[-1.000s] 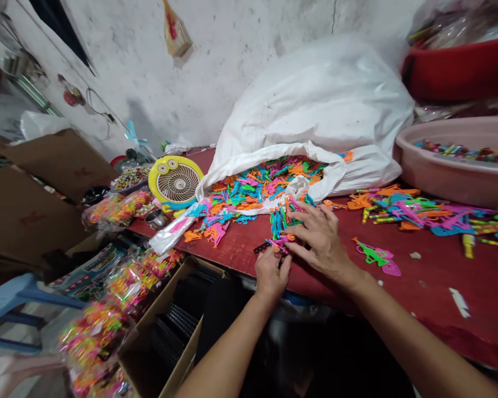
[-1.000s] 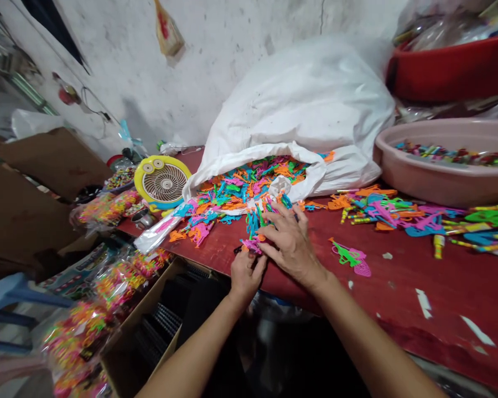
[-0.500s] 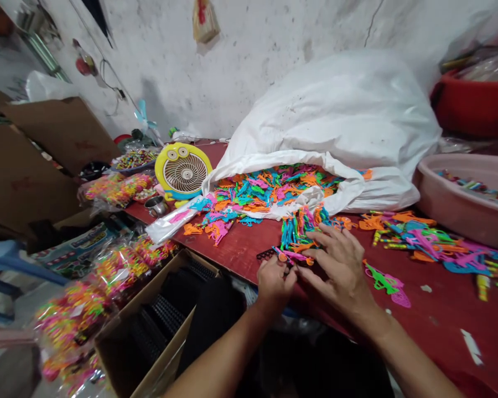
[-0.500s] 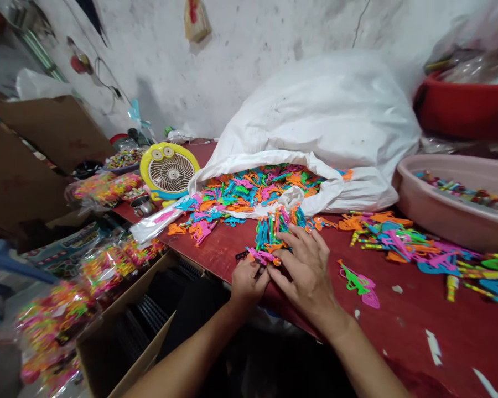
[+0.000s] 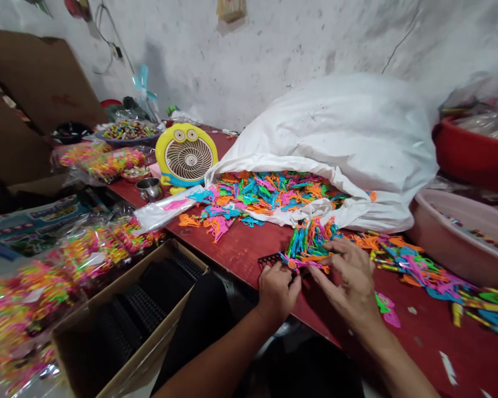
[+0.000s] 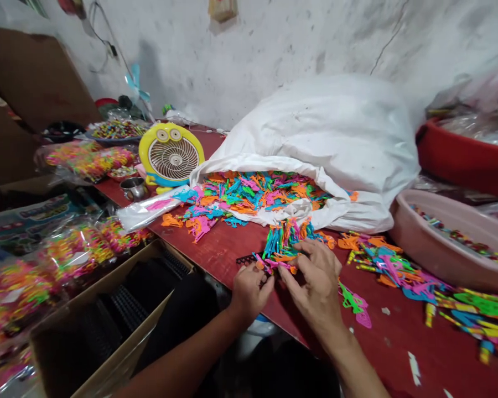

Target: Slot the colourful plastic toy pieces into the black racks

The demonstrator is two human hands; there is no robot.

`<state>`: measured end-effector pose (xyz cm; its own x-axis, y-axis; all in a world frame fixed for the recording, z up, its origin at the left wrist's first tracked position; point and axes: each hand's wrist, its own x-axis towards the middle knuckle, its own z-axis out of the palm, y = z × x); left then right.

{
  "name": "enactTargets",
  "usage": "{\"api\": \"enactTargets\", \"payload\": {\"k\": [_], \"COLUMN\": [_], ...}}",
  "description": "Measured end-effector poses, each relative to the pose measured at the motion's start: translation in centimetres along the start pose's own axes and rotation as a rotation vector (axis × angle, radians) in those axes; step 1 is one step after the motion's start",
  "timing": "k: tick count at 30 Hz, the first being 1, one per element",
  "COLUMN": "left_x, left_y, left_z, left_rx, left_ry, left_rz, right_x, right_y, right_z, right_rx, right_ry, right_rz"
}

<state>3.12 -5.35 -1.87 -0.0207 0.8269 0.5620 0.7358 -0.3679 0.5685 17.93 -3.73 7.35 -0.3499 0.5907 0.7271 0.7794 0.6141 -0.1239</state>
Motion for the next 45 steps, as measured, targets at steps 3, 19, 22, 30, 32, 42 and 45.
{"api": "enactTargets", "payload": {"k": [3,19,22,30,32,42,45], "left_x": [0.1,-0.1,-0.4,-0.3,-0.2,-0.2,-0.2], "left_y": [0.2,0.9,1.0,1.0,1.0,1.2,1.2], "left_z": [-0.3,-0.7,-0.7,-0.7,-0.7,-0.8,-0.8], "left_rx": [-0.019,-0.043,-0.034,0.002,0.007,0.014,0.019], "left_ry": [-0.067,-0.165,-0.168,-0.161,-0.158,-0.152,-0.145], "left_rz": [-0.057,-0.153,-0.163,-0.155,-0.153,-0.149,-0.143], "right_x": [0.6,1.5,1.6,2.7,3.0,3.4,3.7], "right_y": [-1.0,-1.3,-1.9,-2.8,-2.8,-3.0,-3.3], "right_z": [-0.1,0.1,0.1,-0.2,-0.3,0.4,0.6], "right_rx": [-0.037,-0.085,-0.146,-0.311,-0.322,-0.334,-0.380], "right_ry": [-0.069,-0.239,-0.284,-0.386,-0.408,-0.453,-0.443], "right_rz": [-0.061,-0.018,0.001,-0.102,-0.111,-0.008,-0.003]}}
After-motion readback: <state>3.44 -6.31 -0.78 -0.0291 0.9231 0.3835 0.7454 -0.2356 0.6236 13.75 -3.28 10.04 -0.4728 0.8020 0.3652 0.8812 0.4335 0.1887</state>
